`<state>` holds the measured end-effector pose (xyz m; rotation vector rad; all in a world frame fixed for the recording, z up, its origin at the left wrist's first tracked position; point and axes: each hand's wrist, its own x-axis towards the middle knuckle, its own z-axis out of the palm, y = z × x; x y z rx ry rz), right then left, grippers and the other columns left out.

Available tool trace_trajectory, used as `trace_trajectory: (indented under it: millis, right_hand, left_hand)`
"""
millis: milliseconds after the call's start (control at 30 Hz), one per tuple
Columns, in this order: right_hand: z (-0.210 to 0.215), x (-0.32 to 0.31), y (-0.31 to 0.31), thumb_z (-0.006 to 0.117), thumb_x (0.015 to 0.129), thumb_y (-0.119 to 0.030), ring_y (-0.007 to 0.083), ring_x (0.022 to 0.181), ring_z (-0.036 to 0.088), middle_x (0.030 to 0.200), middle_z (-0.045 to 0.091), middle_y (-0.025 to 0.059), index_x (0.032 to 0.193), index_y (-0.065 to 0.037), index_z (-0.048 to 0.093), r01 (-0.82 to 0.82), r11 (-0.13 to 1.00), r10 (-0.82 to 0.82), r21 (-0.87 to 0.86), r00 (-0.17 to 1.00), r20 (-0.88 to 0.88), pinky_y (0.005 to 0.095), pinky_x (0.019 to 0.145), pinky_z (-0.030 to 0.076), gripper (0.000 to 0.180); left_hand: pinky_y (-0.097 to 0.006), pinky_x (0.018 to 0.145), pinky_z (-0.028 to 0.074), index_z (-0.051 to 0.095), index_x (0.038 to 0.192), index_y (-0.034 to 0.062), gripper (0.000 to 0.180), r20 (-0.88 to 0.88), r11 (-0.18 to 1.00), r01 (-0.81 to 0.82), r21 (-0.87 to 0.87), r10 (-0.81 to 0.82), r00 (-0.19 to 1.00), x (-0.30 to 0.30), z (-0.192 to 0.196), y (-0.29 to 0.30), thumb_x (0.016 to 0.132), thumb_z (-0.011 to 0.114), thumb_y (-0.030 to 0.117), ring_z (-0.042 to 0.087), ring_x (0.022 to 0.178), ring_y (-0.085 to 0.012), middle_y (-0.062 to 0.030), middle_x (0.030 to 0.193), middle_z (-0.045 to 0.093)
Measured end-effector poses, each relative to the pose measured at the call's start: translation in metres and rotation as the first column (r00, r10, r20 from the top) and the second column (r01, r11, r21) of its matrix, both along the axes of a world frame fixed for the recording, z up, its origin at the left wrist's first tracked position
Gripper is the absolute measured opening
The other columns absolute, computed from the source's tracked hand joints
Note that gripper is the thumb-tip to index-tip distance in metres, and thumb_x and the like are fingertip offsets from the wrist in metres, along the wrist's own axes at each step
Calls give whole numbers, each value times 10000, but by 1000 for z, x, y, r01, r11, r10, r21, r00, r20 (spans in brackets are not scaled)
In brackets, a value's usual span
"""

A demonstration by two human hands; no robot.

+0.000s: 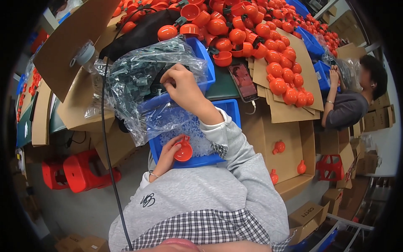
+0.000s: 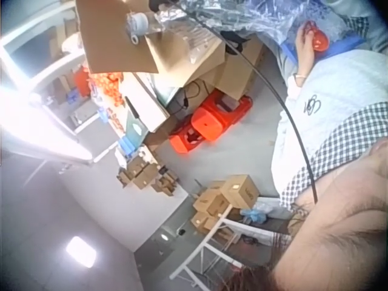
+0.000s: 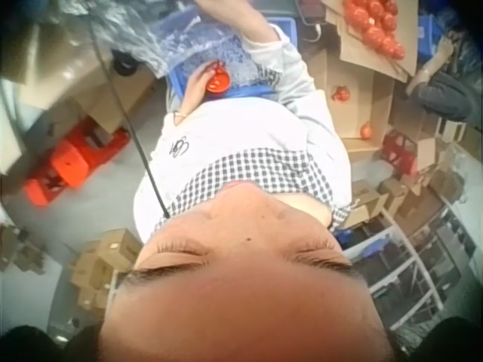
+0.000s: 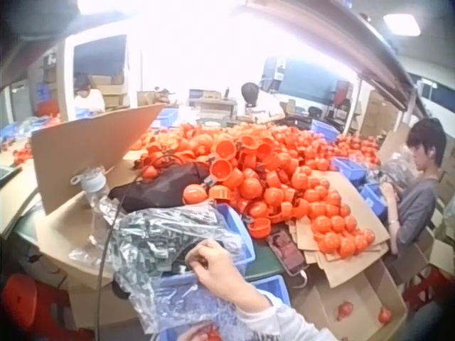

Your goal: Assembling small plastic toy components by placing white fibers and green plastic parts into red shell halves.

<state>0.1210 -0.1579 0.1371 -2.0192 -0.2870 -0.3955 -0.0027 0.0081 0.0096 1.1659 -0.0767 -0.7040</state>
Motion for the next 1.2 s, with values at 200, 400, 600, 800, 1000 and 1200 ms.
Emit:
trace_trajectory:
  millis: [200, 400, 600, 800, 1000, 1200]
  right_hand:
    - [12, -1, 6, 669, 735, -30, 281, 852, 610, 967, 578, 162, 1008, 32, 612, -35, 979, 17, -201, 996, -89, 329, 758, 493, 286]
    - [3, 11, 11, 660, 710, -27, 361, 923, 564, 981, 566, 202, 1011, 34, 611, -9, 927, 9, -375, 1000, -1, 378, 831, 456, 311]
    - [-2, 4, 7, 612, 709, 14, 338, 893, 586, 985, 572, 186, 935, 18, 639, 78, 957, -46, -280, 992, 117, 361, 785, 481, 228]
    - [23, -33, -13, 584, 762, 29, 239, 787, 638, 1019, 611, 158, 876, 18, 632, 217, 974, -202, -65, 962, 181, 297, 725, 508, 124]
    - [9, -77, -33, 516, 857, 59, 73, 822, 584, 1009, 637, 87, 923, 36, 607, 138, 876, -138, 462, 990, -35, 181, 687, 461, 114]
    - [20, -49, -12, 567, 797, 50, 173, 694, 607, 984, 632, 129, 878, 23, 618, 276, 961, -264, -14, 931, 254, 249, 596, 476, 99]
  left_hand:
    - [-251, 900, 417, 489, 1250, -18, 398, 4, 999, 23, 25, -23, 1000, 1, 6, -1, 875, 514, 111, 538, 1042, -152, -116, 1168, 573]
    - [-255, 905, 417, 492, 1247, -17, 396, 54, 996, 57, 68, -60, 997, -1, 9, -2, 872, 515, 107, 540, 1045, -156, -120, 1171, 573]
    - [-256, 908, 416, 488, 1255, -16, 408, -2, 998, 42, 38, -42, 999, -2, 7, 1, 865, 521, 100, 538, 1050, -156, -120, 1179, 571]
    - [-258, 921, 406, 490, 1253, -22, 412, 25, 999, 0, 34, -1, 1000, -1, 5, 3, 868, 528, 119, 532, 1063, -162, -123, 1192, 564]
    - [-261, 924, 404, 501, 1239, -26, 394, 23, 1000, -20, 11, 20, 1000, 1, 5, 4, 882, 520, 139, 534, 1071, -169, -126, 1198, 563]
    - [-262, 907, 421, 495, 1243, -18, 382, 69, 997, 75, 0, -75, 995, -2, 6, 0, 905, 505, 160, 543, 1056, -160, -110, 1182, 571]
